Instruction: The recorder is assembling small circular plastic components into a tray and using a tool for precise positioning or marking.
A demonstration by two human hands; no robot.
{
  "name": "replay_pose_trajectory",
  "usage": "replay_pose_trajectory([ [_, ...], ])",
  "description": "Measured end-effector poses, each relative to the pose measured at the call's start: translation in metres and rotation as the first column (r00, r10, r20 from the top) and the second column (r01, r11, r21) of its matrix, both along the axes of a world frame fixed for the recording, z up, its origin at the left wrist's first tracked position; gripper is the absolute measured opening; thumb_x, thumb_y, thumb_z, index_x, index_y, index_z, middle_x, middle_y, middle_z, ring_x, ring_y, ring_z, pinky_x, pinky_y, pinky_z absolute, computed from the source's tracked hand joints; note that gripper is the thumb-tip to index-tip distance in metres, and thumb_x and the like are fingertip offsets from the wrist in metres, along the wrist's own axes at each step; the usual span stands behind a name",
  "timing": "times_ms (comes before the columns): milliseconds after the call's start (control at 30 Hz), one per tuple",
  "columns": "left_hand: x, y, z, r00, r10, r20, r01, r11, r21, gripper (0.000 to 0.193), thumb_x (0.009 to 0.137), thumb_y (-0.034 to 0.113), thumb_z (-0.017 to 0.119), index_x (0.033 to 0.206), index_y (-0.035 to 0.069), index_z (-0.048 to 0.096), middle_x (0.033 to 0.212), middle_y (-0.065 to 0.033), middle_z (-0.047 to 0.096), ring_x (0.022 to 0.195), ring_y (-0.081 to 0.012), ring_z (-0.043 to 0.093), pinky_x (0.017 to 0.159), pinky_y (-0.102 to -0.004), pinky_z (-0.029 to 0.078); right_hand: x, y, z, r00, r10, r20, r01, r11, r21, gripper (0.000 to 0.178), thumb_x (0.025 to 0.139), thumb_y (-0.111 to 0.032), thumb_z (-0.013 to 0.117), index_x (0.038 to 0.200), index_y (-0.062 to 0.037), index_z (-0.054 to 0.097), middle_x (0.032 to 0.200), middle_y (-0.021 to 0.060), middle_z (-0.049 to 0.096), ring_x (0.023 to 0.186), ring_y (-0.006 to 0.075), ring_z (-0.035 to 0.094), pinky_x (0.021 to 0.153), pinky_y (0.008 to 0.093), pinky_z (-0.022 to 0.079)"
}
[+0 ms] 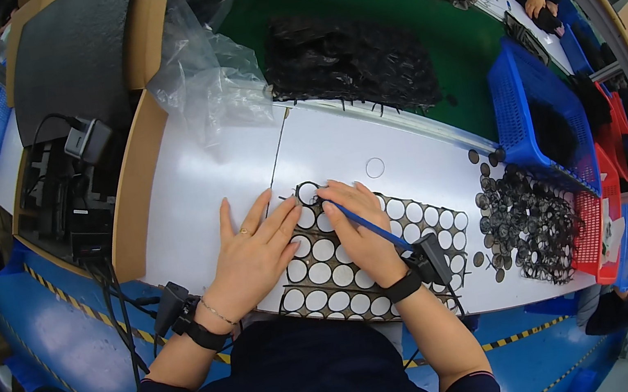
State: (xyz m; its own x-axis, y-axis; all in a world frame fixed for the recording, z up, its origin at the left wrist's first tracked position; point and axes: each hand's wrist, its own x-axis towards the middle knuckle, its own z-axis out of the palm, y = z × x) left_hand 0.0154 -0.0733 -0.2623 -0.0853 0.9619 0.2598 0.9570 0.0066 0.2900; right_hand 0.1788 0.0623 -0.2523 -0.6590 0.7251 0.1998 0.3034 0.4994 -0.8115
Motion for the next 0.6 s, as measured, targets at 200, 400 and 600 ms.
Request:
replay_pose_trajectory([
  [200,-0.0018,-0.0002,0.0002,1.0,-0.007,0.009,0.007,1.0,-0.011,0.047,0.093,0.029,0.068,0.137,0.011,0.062,0.147,0.0013,0.054,0.145,-0.0256,0.039,0.113,-0.073,0.021,-0.0075,-0.0037,-0.0039,0.997,0.026,0.076,-0.025,1.0,-0.009,0.023,0.1,-0.023,0.063,0.117,-0.011,0.074,0.117,0.009,0.073,0.128,0.024,0.059,0.119,0.0468,0.026],
  [400,-0.001,-0.0002,0.0013,1.0,-0.008,0.011,0.008,1.0,-0.008,0.047,0.094,0.029,0.067,0.136,0.011,0.063,0.147,0.0009,0.054,0.145,-0.0257,0.038,0.113,-0.0731,0.02,-0.0085,-0.0045,-0.0043,0.996,0.026,0.085,-0.025,1.0,-0.019,0.024,0.1,-0.024,0.063,0.117,-0.0118,0.074,0.117,0.0083,0.074,0.129,0.0231,0.059,0.118,0.0465,0.025],
  [600,-0.0012,0.0001,0.0,1.0,-0.004,0.014,0.004,1.0,-0.01,0.046,0.093,0.029,0.068,0.136,0.011,0.063,0.147,0.0007,0.054,0.145,-0.0259,0.039,0.113,-0.0729,0.02,-0.0085,-0.0043,-0.0067,0.989,0.052,0.135,-0.058,0.998,0.035,0.024,0.097,-0.019,0.066,0.118,-0.0105,0.073,0.119,0.0082,0.073,0.129,0.0248,0.059,0.118,0.0469,0.025],
])
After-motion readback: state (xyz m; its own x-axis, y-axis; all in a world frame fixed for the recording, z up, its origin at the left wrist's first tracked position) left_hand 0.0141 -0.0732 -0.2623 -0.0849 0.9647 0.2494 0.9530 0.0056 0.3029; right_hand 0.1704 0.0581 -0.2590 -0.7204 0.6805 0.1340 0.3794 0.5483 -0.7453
